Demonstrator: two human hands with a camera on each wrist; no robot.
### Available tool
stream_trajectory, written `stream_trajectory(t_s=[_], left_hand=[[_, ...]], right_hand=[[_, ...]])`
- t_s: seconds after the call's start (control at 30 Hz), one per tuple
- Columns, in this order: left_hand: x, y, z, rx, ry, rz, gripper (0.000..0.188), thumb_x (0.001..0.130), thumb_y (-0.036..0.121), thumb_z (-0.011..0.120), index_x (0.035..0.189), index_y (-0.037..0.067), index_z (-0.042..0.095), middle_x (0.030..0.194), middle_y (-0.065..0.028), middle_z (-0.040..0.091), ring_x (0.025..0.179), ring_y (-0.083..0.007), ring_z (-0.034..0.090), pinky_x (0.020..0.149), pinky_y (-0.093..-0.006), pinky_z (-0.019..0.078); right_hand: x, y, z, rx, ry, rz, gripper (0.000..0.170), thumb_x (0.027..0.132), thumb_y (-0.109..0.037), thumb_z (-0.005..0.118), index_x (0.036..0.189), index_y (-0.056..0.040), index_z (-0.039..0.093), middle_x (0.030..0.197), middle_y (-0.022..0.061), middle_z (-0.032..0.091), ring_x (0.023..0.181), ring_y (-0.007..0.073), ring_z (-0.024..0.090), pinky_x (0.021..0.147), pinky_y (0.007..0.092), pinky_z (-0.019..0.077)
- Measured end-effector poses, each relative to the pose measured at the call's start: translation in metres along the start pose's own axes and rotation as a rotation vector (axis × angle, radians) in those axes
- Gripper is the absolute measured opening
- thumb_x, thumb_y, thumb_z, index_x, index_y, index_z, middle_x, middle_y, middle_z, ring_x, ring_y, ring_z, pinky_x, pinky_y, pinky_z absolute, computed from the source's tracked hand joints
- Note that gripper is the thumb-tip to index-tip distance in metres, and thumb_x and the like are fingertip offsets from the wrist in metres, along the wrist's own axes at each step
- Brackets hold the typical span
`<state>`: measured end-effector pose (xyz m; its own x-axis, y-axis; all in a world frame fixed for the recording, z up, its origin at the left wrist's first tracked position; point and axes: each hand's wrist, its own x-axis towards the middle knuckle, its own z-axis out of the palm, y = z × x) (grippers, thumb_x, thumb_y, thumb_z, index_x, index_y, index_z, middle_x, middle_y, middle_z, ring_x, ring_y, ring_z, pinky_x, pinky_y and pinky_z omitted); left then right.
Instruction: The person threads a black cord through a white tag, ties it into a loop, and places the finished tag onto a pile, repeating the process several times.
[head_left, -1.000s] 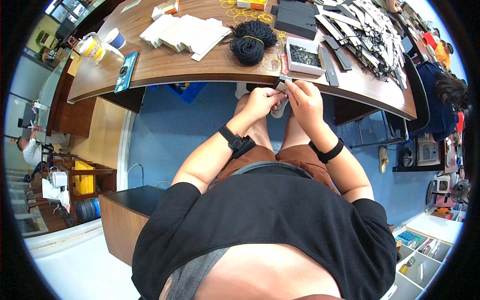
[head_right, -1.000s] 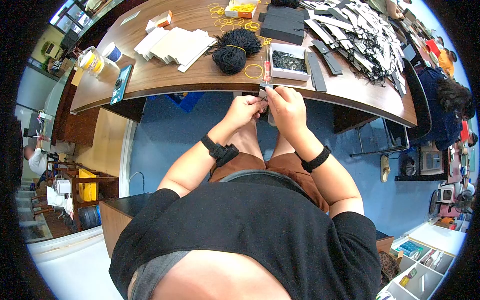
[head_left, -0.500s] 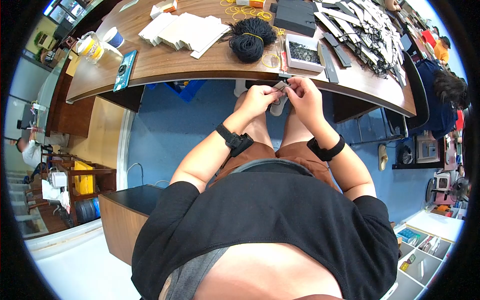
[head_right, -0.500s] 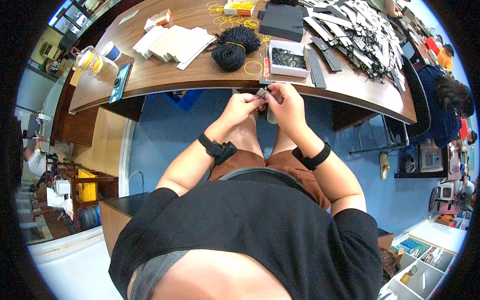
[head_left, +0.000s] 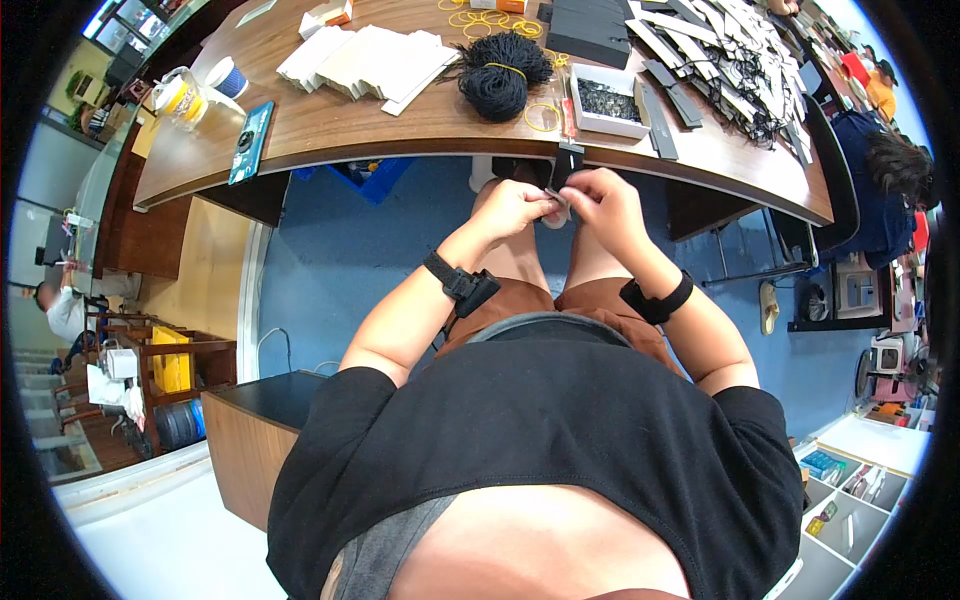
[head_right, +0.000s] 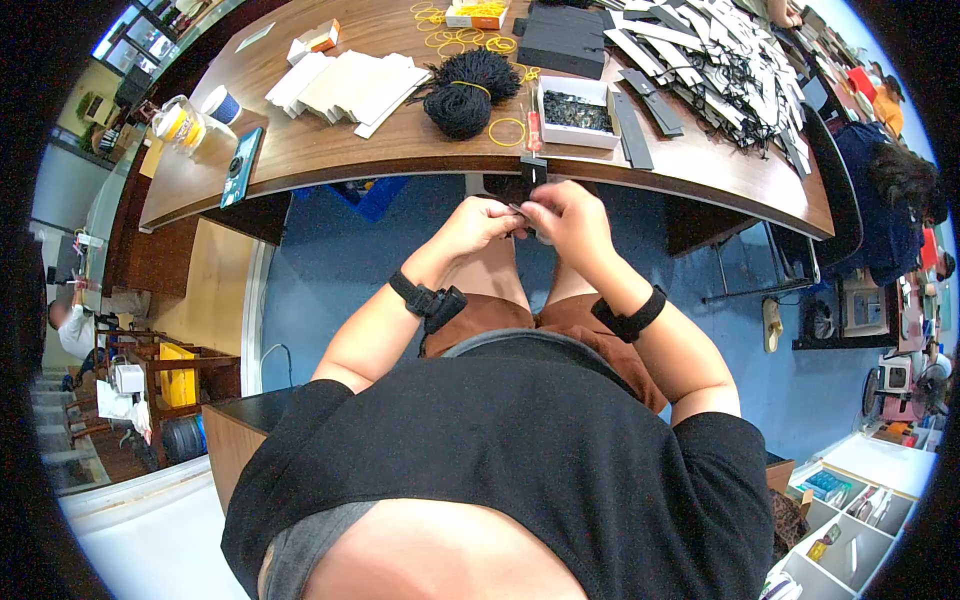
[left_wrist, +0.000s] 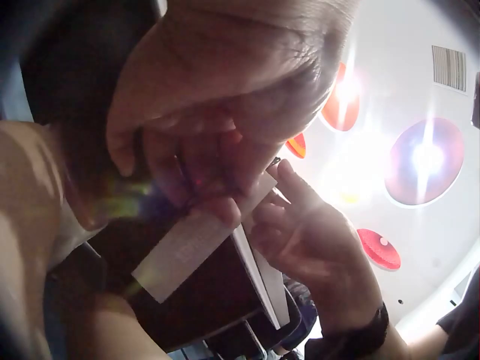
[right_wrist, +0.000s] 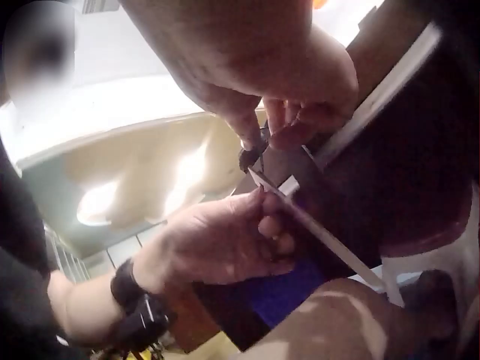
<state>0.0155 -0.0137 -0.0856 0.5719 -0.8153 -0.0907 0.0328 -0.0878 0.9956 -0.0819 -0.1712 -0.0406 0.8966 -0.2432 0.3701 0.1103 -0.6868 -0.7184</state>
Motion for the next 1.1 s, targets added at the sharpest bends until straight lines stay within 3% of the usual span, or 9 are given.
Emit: stream_trajectory(t_s=[0.1,0.2,0.43,0.6,0.8,0.93,1.03,1.07,1.1], left_hand=[[-0.005,0.011,0.002,0.033,0.003,-0.035,0.014,0.084,0.011,0.061,0.086,0.0,0.07,0.076,-0.0032,0.066,0.072,-0.0086,0.058,0.068,-0.0225,0.045],[-0.006,0.012,-0.003,0.098,0.011,-0.059,0.015,0.085,0.011,0.061,0.087,-0.001,0.069,0.076,-0.0031,0.066,0.072,-0.0085,0.057,0.067,-0.0223,0.0447],[-0.029,0.019,-0.026,-0.341,0.016,-0.207,0.017,0.087,0.018,0.062,0.089,0.001,0.066,0.078,-0.0044,0.065,0.073,-0.0114,0.061,0.067,-0.0227,0.0479],[-0.035,0.029,-0.029,-0.296,0.088,-0.222,0.013,0.086,0.017,0.062,0.086,0.004,0.065,0.076,-0.0031,0.064,0.067,-0.0093,0.058,0.063,-0.0218,0.0471],[-0.029,0.038,-0.019,-0.394,0.165,-0.158,0.012,0.086,0.015,0.06,0.083,0.004,0.065,0.07,-0.0009,0.06,0.062,-0.0087,0.052,0.059,-0.0229,0.0411],[-0.025,0.063,0.001,-0.619,0.154,-0.153,0.013,0.087,0.016,0.058,0.082,0.005,0.064,0.074,-0.0013,0.06,0.067,-0.0101,0.053,0.063,-0.0249,0.0415],[-0.022,0.067,0.009,-0.702,0.135,-0.148,0.014,0.09,0.017,0.054,0.091,0.005,0.063,0.083,-0.0024,0.063,0.075,-0.0112,0.056,0.067,-0.0258,0.0438],[-0.02,0.063,0.01,-0.728,0.12,-0.149,0.015,0.09,0.017,0.053,0.093,0.006,0.063,0.084,-0.002,0.064,0.075,-0.0106,0.057,0.066,-0.025,0.0435],[-0.019,0.061,0.009,-0.754,0.105,-0.149,0.015,0.09,0.018,0.053,0.094,0.006,0.063,0.085,-0.0016,0.065,0.075,-0.0101,0.057,0.065,-0.0242,0.0433]], right_hand=[[0.013,0.002,0.0,0.434,-0.067,0.394,0.017,0.081,-0.013,0.068,0.089,0.0006,0.065,0.068,0.0011,0.059,0.059,0.0056,0.051,0.055,0.0209,0.0433],[0.013,0.007,0.0,0.599,-0.087,0.45,0.012,0.084,-0.012,0.064,0.089,-0.0009,0.063,0.074,0.0023,0.061,0.057,0.006,0.049,0.052,0.0196,0.0397],[0.011,0.005,-0.014,1.833,-0.162,0.8,0.009,0.085,-0.013,0.054,0.082,-0.0053,0.057,0.08,0.0037,0.058,0.052,0.0092,0.041,0.046,0.0206,0.034],[0.007,0.019,-0.01,1.978,-0.329,0.87,0.011,0.089,-0.015,0.05,0.086,-0.0049,0.055,0.077,0.0017,0.052,0.051,0.0083,0.036,0.046,0.0203,0.0316],[0.008,-0.004,-0.022,2.046,-0.46,0.825,0.026,0.092,-0.01,0.042,0.113,-0.0032,0.055,0.066,-0.0009,0.043,0.048,0.0078,0.034,0.044,0.0206,0.0293],[0.012,-0.027,-0.038,1.17,-0.477,0.355,0.043,0.086,-0.006,0.044,0.13,-0.0021,0.046,0.053,-0.0034,0.039,0.042,0.0058,0.032,0.042,0.019,0.03],[0.009,-0.037,-0.022,-0.05,-0.193,-0.272,0.05,0.081,-0.008,0.058,0.13,-0.0137,0.049,0.076,0.0123,0.066,0.062,0.0244,0.064,0.055,0.0298,0.0485],[0.008,-0.041,-0.023,-0.105,-0.215,-0.189,0.043,0.082,-0.021,0.06,0.123,-0.0152,0.053,0.081,0.0162,0.065,0.072,0.0318,0.064,0.061,0.0413,0.0502],[0.008,-0.045,-0.022,-0.138,-0.206,-0.182,0.04,0.082,-0.021,0.06,0.121,-0.0145,0.054,0.08,0.0156,0.065,0.071,0.0313,0.064,0.061,0.0404,0.0504]])
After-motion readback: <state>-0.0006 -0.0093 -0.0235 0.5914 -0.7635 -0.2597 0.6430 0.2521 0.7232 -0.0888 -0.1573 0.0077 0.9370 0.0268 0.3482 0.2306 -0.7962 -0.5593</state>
